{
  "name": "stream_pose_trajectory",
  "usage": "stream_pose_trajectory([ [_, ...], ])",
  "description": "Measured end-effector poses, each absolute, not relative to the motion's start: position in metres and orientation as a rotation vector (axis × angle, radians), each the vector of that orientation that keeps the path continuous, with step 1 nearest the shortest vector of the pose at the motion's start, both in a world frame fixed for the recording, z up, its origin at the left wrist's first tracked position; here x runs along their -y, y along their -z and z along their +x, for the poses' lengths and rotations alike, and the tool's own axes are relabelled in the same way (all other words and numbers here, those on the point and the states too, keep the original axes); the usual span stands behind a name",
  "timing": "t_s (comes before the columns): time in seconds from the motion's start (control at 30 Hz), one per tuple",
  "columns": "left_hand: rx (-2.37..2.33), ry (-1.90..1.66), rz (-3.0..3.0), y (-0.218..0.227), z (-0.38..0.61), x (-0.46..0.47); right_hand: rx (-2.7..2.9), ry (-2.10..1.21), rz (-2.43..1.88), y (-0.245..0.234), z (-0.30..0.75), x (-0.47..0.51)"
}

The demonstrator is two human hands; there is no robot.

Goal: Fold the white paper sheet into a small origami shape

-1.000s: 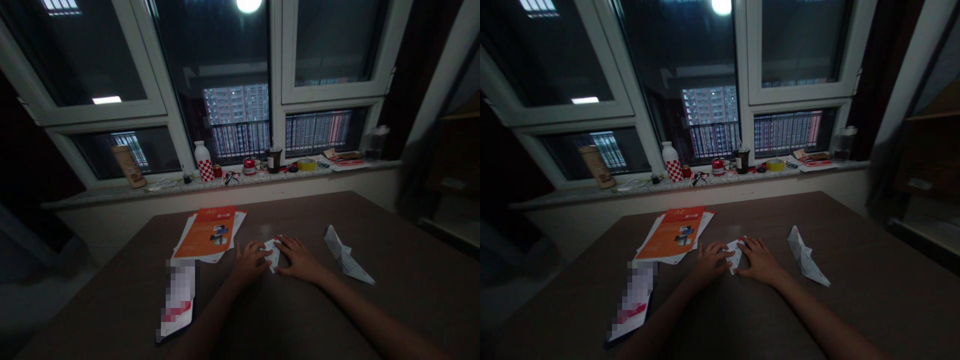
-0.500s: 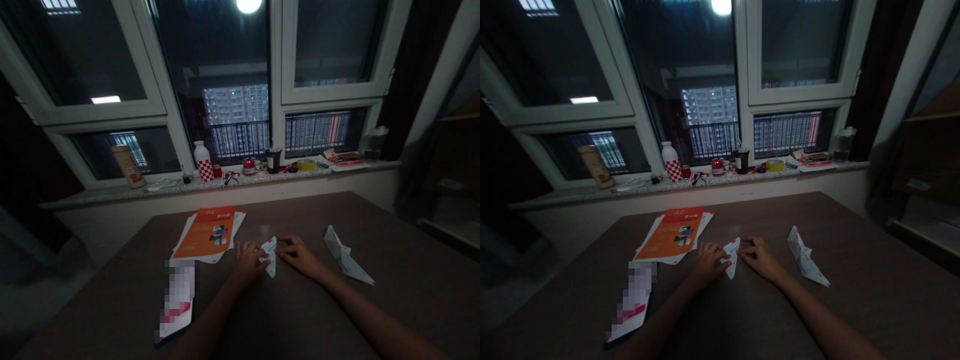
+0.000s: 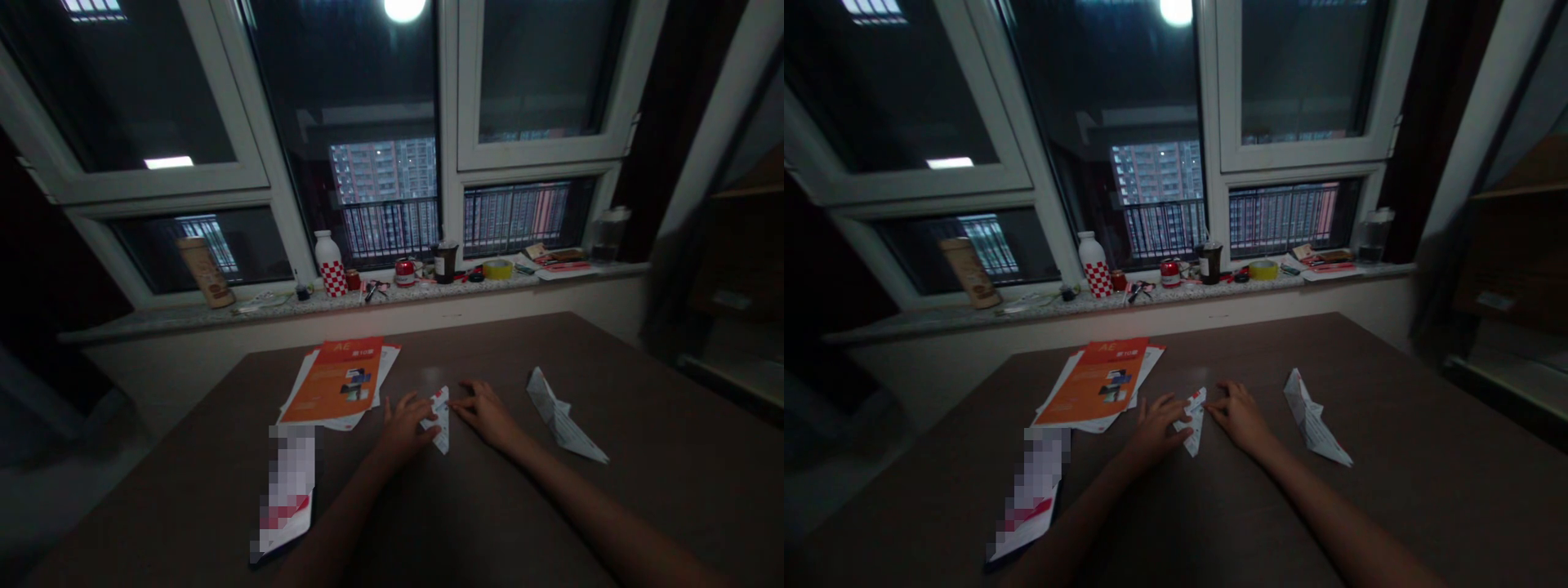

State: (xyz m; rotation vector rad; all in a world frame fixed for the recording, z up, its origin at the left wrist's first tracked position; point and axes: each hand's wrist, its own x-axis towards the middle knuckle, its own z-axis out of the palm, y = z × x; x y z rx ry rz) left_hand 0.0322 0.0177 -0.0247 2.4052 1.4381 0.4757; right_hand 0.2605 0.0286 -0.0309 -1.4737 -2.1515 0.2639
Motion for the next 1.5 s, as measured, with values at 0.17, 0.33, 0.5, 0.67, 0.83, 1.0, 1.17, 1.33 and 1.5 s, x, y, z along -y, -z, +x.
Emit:
stream_pose_trajectory([
  [0.17, -1.435, -0.457, 2.403, 0.022, 0.033, -0.017, 2.149, -0.177, -1.559, 0.031, 0.258, -0.035],
  [0.33, -1.422, -0.471, 2.384, 0.019, 0.033, -0.016, 2.138, -0.127, -1.594, 0.034, 0.256, -0.039],
  [0.5, -1.416, -0.489, 2.369, 0.019, 0.033, -0.016, 2.126, -0.081, -1.653, 0.032, 0.252, -0.035],
  [0.67, -1.415, -0.462, 2.373, 0.017, 0.034, -0.014, 2.106, -0.080, -1.650, 0.032, 0.251, -0.033],
  [0.83, -1.374, -0.450, 2.448, 0.017, 0.037, -0.011, 2.114, -0.167, -1.467, 0.037, 0.257, -0.038],
  [1.0, -1.394, -0.443, 2.464, 0.018, 0.037, -0.009, 2.111, -0.265, -1.414, 0.041, 0.259, -0.040],
  [1.17, -1.421, -0.460, 2.463, 0.019, 0.037, -0.010, 2.123, -0.296, -1.475, 0.041, 0.261, -0.042],
  [1.33, -1.435, -0.432, 2.456, 0.017, 0.038, -0.011, 2.150, -0.309, -1.462, 0.040, 0.263, -0.041],
  [1.5, -1.437, -0.421, 2.445, 0.016, 0.038, -0.011, 2.189, -0.316, -1.450, 0.040, 0.266, -0.039],
])
